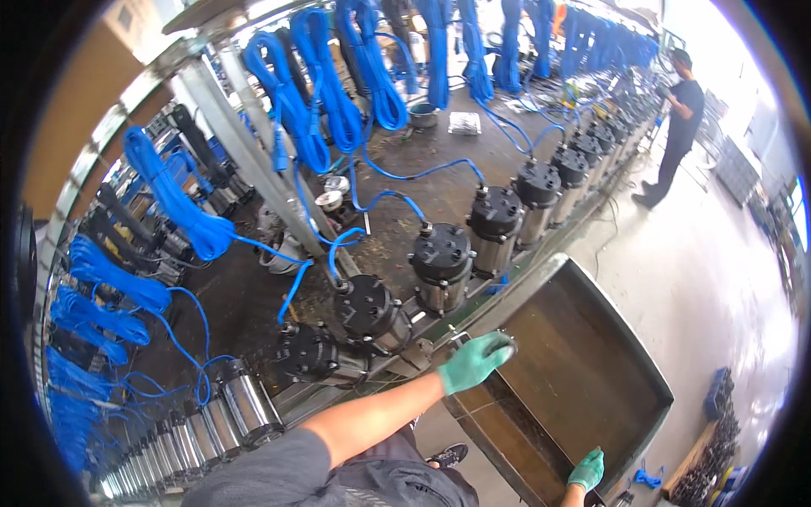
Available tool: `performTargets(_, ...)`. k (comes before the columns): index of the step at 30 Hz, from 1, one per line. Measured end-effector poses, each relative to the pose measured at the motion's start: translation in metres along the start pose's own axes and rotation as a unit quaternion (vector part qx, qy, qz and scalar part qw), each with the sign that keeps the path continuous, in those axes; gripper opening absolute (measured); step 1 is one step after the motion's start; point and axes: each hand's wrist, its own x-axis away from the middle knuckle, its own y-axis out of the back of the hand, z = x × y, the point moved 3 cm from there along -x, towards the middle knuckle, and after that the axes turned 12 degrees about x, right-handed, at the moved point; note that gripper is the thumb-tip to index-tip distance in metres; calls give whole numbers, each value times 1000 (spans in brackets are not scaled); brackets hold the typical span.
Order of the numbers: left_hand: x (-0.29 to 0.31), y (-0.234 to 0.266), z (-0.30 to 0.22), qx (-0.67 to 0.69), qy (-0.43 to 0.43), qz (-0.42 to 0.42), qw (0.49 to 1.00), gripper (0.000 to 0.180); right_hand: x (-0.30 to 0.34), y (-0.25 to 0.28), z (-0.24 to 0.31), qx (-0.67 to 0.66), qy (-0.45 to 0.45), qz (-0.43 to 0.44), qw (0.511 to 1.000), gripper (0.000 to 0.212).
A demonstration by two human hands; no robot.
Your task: The person picks up a submersible pump by hand, attaches a blue power cable, and then lowers the pump into a testing tank filled with water.
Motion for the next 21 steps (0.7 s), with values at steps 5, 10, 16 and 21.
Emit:
performTargets(5,95,152,-225,-133,-153,-190,960,33,-1,3,-1,-7,28,-56,998,48)
performTargets(10,155,393,-277,-294,-328,-601,667,51,25,21,9,-13,122,-5,992,47)
performTargets(16,146,456,-309,-459,-265,-604,595,85,100,75,48,-176,5,-35,984,36)
performTargets(21,146,482,-326,-354,-261,-615,654,96,127,82,43,-263,-37,30,964,38)
